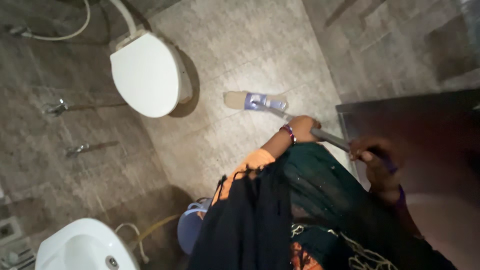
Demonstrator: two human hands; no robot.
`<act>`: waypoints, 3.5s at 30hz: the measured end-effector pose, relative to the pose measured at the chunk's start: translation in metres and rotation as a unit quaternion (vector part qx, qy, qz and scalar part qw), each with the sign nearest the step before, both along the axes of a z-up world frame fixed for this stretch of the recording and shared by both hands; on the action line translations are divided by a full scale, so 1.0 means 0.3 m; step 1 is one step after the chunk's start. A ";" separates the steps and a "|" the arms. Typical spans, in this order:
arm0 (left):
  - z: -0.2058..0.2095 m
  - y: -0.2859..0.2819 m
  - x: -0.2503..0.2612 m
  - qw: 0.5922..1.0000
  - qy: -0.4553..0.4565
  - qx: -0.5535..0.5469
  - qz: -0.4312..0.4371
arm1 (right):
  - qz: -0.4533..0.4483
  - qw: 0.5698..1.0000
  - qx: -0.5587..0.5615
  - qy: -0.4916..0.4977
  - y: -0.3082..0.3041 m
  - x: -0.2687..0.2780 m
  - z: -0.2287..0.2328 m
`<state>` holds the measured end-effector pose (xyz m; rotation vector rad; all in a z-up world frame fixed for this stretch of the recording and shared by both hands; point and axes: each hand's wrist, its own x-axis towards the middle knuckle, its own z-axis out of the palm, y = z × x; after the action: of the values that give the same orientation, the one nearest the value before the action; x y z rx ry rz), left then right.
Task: The person cleans the bathroom floor using a mop, dipping it into a bucket of water and scrubbing the tiles around the toilet and sink.
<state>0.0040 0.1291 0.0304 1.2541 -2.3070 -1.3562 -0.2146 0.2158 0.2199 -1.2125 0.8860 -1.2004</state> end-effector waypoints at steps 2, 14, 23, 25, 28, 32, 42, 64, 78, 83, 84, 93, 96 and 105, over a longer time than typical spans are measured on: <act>-0.063 0.122 0.087 1.000 -0.006 0.022 0.007 | 0.006 0.999 0.032 0.014 0.070 0.070 0.019; -0.273 1.014 0.633 0.877 -0.168 0.011 0.450 | 0.340 0.929 0.129 0.066 0.306 0.565 -0.408; -0.289 1.021 0.499 0.823 -0.183 0.085 0.531 | 0.290 0.924 0.164 0.188 0.394 0.473 -0.371; -0.241 0.959 0.437 0.830 -0.115 0.180 0.514 | 0.203 0.929 0.290 0.108 0.393 0.411 -0.294; -0.214 0.825 0.340 0.885 -0.059 0.053 0.460 | 0.148 0.967 0.203 0.038 0.333 0.328 -0.167; -0.175 0.559 0.204 0.918 -0.022 -0.055 0.391 | 0.078 0.988 0.079 0.111 0.243 0.237 -0.026; -0.113 0.059 0.073 0.948 -0.106 -0.067 0.292 | 0.061 0.977 -0.065 0.193 -0.019 0.133 -0.061; -0.389 -0.538 0.428 0.907 -0.244 -0.015 0.342 | 0.362 0.827 -0.255 0.346 -0.795 0.494 -0.411; -0.307 -1.109 0.295 0.963 -0.141 0.080 0.217 | 0.129 0.882 -0.066 0.448 -1.156 0.401 -0.219; -0.249 -1.290 0.341 0.974 -0.184 0.026 0.126 | 0.044 0.907 -0.027 0.418 -1.225 0.466 -0.307; -0.231 -1.322 0.368 0.975 -0.183 0.027 0.127 | 0.010 0.920 -0.025 0.392 -1.246 0.485 -0.343; -0.178 -1.360 0.565 0.970 -0.212 -0.065 0.100 | 0.099 0.935 -0.032 0.339 -1.295 0.599 -0.344; -0.225 -1.285 0.656 0.968 -0.212 -0.032 0.134 | 0.139 0.928 -0.025 0.344 -1.298 0.657 -0.317; -0.299 -0.907 0.771 0.941 -0.134 -0.008 0.309 | 0.280 0.913 -0.081 0.284 -1.210 0.661 -0.309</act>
<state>0.2352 -0.1430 -0.0594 2.0322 -1.7957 -0.9841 -0.0162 -0.1473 0.1270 -1.8479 0.7718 -0.4581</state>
